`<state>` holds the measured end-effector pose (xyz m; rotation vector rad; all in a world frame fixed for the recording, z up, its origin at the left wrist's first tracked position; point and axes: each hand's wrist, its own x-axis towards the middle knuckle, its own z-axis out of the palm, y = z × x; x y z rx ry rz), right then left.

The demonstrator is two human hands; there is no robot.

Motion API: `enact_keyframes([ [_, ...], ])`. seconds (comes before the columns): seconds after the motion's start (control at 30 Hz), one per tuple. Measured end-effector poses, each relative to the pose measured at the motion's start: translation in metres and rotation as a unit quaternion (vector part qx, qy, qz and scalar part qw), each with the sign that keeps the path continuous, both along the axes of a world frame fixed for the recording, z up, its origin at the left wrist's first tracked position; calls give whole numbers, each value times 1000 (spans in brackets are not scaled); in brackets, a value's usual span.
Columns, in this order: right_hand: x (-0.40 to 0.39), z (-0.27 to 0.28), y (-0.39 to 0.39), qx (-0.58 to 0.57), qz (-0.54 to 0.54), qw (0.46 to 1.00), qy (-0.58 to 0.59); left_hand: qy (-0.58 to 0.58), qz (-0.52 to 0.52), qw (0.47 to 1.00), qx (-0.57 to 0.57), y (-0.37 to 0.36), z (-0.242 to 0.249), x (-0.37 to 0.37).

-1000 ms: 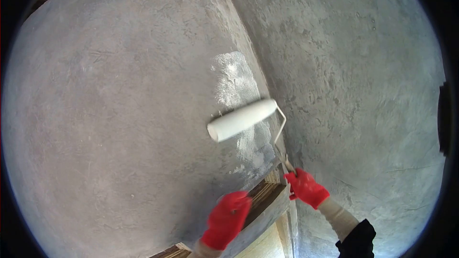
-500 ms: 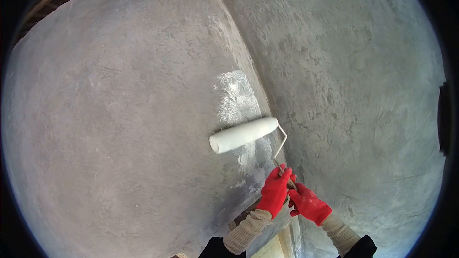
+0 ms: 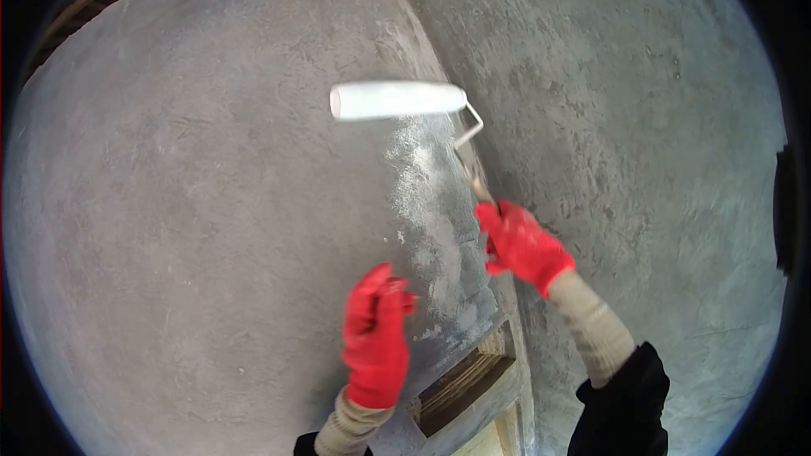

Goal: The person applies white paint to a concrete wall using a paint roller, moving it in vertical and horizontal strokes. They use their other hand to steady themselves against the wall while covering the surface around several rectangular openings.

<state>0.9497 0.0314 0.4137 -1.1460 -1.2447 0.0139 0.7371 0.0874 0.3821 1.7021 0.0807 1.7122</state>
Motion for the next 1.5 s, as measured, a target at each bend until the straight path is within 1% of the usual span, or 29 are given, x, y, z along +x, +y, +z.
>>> enact_keyframes([
  [0.03,26,-38,23,93,-39,975,-197,0,0,1000,1,3,3,-11],
  [0.1,7,-75,8,15,-9,999,-31,-48,107,990,80,12,6,-38],
  [0.13,-4,-84,-3,15,-7,999,-31,-49,108,990,80,19,8,-52],
  [0.17,-15,-89,-14,-72,24,993,89,-63,132,984,105,26,9,-66],
  [0.2,-20,-92,-19,-158,55,964,208,-76,156,976,129,33,12,-78],
  [0.23,-20,-90,-19,-158,56,964,208,-75,157,976,130,38,17,-89],
  [0.3,-18,-82,-19,-175,52,967,177,-95,277,942,166,47,28,-109],
  [0.33,-18,-72,-16,-176,52,967,175,-97,278,941,165,53,35,-119],
  [0.4,-15,-42,-5,-49,54,996,60,-90,343,905,235,64,49,-136],
  [0.43,-3,-32,15,51,-3,996,-79,-74,380,889,244,68,56,-142],
  [0.47,8,-19,32,150,-58,963,-214,-76,383,888,243,68,60,-142],
  [0.5,-8,17,19,74,7,995,-71,-84,371,900,211,67,65,-142],
  [0.53,-26,55,6,-5,71,995,73,-93,359,911,179,67,67,-142],
  [0.6,-20,91,18,22,67,997,37,-82,363,909,188,69,65,-144],
  [0.67,-23,104,16,11,75,996,45,-76,362,908,199,69,65,-144],
  [0.73,-23,98,15,-3,79,995,54,-67,383,902,188,64,63,-144],
  [0.8,-21,55,16,20,65,995,69,-71,378,904,188,65,62,-143],
  [0.87,-21,7,7,-61,27,994,81,-73,375,904,192,65,63,-142],
  [0.93,-29,-43,2,-106,73,977,171,-74,380,904,183,64,63,-140],
  [1.0,-30,-80,0,-145,74,968,190,-73,389,898,194,61,64,-138],
  [1.1,-23,-74,-2,-144,58,974,163,-69,412,881,222,66,64,-138],
  [1.17,-29,-35,-11,-112,86,976,168,-65,425,871,236,67,63,-137],
  [1.23,-25,6,-10,-68,72,988,120,-57,431,870,233,64,64,-137],
  [1.27,-7,18,9,7,50,999,-15,-57,432,869,233,65,64,-137],
  [1.3,12,29,27,84,28,985,-147,-55,434,867,238,66,63,-137],
  [1.33,7,50,23,83,30,985,-145,-51,436,865,243,67,63,-138],
  [1.37,-7,73,15,34,61,997,-38,-49,438,864,244,68,62,-140],
  [1.4,-15,84,11,-16,91,993,69,-40,437,865,244,69,61,-142],
  [1.5,-21,68,13,-11,101,992,73,-45,430,870,239,68,61,-141],
])
